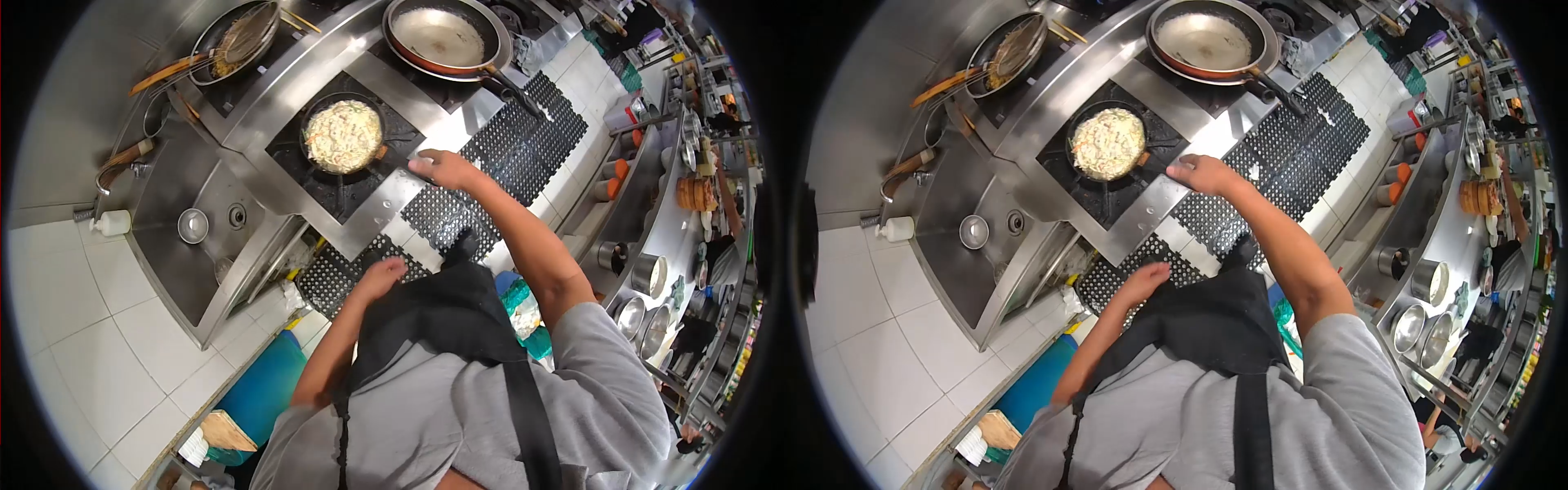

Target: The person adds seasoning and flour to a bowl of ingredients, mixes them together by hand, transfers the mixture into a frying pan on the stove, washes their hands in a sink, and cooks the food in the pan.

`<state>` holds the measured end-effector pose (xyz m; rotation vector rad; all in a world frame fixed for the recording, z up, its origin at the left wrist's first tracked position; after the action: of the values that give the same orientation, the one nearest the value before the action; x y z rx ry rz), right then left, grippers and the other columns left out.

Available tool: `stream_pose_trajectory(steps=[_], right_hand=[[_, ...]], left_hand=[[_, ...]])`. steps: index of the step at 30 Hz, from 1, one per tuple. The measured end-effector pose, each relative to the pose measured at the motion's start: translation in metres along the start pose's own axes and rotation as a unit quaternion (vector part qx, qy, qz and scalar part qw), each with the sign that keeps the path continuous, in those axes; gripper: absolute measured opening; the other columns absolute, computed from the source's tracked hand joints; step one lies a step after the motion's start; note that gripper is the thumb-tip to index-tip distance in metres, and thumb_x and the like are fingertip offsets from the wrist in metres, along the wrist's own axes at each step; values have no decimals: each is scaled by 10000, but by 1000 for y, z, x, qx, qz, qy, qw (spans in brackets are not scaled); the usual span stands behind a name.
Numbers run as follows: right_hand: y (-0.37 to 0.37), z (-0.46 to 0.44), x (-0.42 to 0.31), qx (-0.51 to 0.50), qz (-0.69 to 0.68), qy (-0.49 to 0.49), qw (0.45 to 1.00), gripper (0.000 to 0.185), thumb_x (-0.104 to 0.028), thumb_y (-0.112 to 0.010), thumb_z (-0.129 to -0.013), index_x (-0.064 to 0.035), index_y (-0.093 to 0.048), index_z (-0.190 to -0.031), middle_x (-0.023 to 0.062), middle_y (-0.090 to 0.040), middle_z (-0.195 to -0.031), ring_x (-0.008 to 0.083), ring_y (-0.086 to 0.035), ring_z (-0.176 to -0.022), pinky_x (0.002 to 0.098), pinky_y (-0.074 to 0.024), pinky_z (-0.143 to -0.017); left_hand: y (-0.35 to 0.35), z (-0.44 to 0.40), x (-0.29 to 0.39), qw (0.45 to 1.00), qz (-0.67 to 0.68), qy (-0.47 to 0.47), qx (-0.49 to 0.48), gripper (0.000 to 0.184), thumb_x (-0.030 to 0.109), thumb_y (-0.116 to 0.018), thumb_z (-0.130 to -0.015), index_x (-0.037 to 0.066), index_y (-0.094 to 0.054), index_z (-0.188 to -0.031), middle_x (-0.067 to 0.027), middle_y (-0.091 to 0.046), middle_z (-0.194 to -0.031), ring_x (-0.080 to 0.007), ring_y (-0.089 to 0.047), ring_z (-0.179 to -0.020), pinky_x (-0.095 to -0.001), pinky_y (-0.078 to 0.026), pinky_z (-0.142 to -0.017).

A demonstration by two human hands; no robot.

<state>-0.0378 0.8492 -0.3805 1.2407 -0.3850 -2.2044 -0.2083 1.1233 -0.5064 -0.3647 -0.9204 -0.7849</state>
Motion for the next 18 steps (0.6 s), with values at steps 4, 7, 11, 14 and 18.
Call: stream_pose_trajectory(steps=[4,7,11,14,18], right_hand=[[38,39,79,117,-106,15,987,494,-448,-585,-942,-3,-708,-766,224,-695,-755,339,-686,-727,455,-535,-755],[53,86,164,192,-157,-53,967,260,-150,-624,-805,19,-548,-623,189,-527,-567,279,-549,-533,451,-484,-585],[63,144,282,210,-235,-87,945,74,-28,-640,-805,-37,-567,-796,57,-568,-673,146,-503,-589,317,-432,-565],[49,184,369,178,-365,-151,901,127,-3,-659,-840,-63,-584,-924,-2,-594,-771,89,-512,-644,261,-428,-590],[52,220,415,117,-428,-244,862,108,-27,-685,-889,-60,-610,-960,-10,-603,-784,82,-546,-660,254,-457,-613]], left_hand=[[-30,-83,40,938,194,246,148,642,366,-722,-940,137,-485,-1491,-90,-650,-1235,-250,-644,-983,-387,-522,-873],[-36,-137,29,851,335,268,304,825,432,-788,-888,123,-373,-1530,-85,-551,-1415,-301,-636,-1117,-473,-538,-886],[-32,-158,29,822,344,193,410,658,381,-761,-924,187,-452,-1471,-73,-550,-1392,-301,-609,-1171,-483,-514,-924],[-26,-162,30,817,337,191,427,485,311,-710,-971,172,-536,-1403,-66,-599,-1332,-261,-634,-1151,-414,-538,-903],[-21,-158,18,801,382,165,431,418,314,-697,-998,136,-557,-1349,-84,-587,-1252,-293,-597,-1206,-517,-489,-1051]])
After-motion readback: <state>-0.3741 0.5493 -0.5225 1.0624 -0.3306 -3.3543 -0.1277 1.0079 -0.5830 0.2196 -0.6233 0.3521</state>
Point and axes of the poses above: each hand's wrist, its own z-axis away from the middle knuckle, its own y-axis out of the back of the hand, x = y × z, the point moved 6 cm from there along -z, towards the middle knuckle
